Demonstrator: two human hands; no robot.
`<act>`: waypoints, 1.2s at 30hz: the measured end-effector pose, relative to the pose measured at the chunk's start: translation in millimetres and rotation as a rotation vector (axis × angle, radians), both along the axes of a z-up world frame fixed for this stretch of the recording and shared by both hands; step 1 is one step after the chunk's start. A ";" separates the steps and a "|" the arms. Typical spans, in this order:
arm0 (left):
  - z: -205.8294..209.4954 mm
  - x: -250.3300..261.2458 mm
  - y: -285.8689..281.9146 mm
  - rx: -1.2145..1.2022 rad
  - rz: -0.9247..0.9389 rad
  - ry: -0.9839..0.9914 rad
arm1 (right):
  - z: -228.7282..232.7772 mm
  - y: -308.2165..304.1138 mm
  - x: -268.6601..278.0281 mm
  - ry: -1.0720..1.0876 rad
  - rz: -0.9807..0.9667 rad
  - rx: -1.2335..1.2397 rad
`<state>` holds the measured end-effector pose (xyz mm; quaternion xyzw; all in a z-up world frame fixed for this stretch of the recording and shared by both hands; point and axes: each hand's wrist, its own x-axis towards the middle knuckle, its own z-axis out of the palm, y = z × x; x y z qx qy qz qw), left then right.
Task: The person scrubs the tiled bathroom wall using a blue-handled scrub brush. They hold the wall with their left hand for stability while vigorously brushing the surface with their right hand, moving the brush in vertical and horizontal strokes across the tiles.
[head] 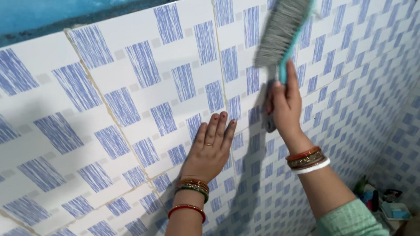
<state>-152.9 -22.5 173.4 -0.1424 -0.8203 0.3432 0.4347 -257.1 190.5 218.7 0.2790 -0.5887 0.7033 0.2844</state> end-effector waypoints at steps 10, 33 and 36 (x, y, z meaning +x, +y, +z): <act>2.3 6.5 -3.4 0.111 -0.266 -0.184 | -121.2 -57.1 49.5 0.174 -0.483 0.262; 62.5 22.5 66.4 0.626 -0.033 -0.082 | -12.7 39.9 0.9 0.110 -0.661 0.811; 66.9 18.9 67.6 0.621 -0.002 -0.028 | -37.0 43.6 -25.4 0.311 -0.626 0.804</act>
